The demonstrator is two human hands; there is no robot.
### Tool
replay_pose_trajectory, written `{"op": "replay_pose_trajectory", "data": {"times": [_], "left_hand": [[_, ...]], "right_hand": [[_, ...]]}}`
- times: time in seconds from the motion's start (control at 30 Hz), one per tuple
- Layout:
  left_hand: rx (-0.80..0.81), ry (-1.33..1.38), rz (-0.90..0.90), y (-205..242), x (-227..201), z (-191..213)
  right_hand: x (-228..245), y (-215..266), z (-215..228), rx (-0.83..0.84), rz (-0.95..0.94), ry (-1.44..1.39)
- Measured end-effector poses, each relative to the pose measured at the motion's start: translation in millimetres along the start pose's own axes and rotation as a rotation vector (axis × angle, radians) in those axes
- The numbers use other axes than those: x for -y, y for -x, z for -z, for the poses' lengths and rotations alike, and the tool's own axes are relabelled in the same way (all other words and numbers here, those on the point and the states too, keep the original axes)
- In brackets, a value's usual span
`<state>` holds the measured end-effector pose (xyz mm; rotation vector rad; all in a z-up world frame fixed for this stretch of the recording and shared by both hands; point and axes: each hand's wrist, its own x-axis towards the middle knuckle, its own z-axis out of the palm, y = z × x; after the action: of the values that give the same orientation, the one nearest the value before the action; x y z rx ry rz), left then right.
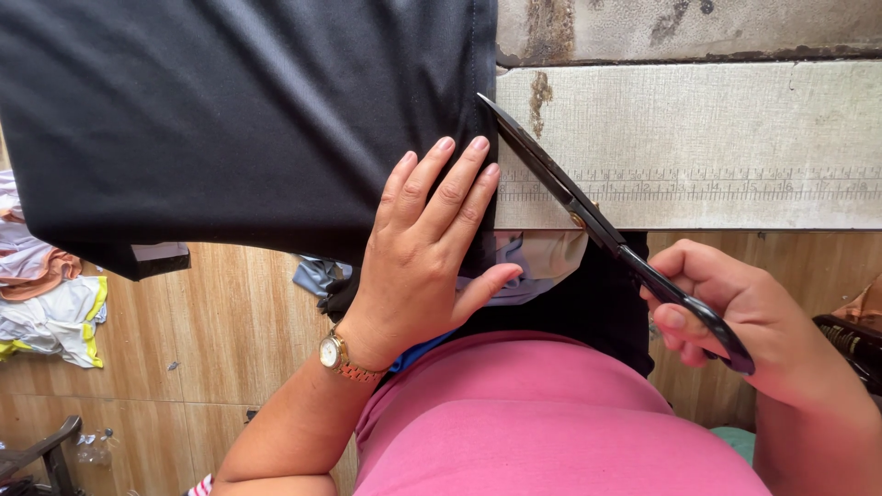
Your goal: Trimming excess fabric from the edges of garment pieces using scissors
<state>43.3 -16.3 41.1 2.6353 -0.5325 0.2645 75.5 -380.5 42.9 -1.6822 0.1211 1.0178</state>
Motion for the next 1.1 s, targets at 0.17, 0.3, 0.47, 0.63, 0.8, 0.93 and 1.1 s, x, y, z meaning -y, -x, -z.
{"op": "replay_pose_trajectory", "data": {"times": [0.17,0.3,0.47,0.63,0.8,0.93,1.1], "left_hand": [[0.023,-0.076,-0.001,1.2,1.3,-3.4],[-0.006,-0.106,-0.016,1.3,3.0,-6.5],[0.007,-0.085,-0.018,2.2,3.9,-6.1],[0.006,-0.104,-0.019,2.6,4.4,-7.2],[0.005,-0.118,-0.028,3.7,5.1,-9.4],[0.009,-0.088,-0.037,4.1,5.8,-6.1],[-0.147,0.427,0.039,14.9,13.0,6.0]], "right_hand": [[7.2,1.4,-2.8,-0.073,-0.073,0.067],[4.7,0.6,-3.7,-0.073,-0.049,0.053],[7.3,-0.4,-3.5,0.064,0.108,0.057],[6.1,-0.1,-0.3,-0.008,-0.018,0.061],[12.8,2.0,-4.2,-0.083,-0.099,0.088],[12.7,-1.3,-5.4,-0.079,-0.049,0.087],[-8.0,1.2,6.3,-0.014,0.165,0.014]]}}
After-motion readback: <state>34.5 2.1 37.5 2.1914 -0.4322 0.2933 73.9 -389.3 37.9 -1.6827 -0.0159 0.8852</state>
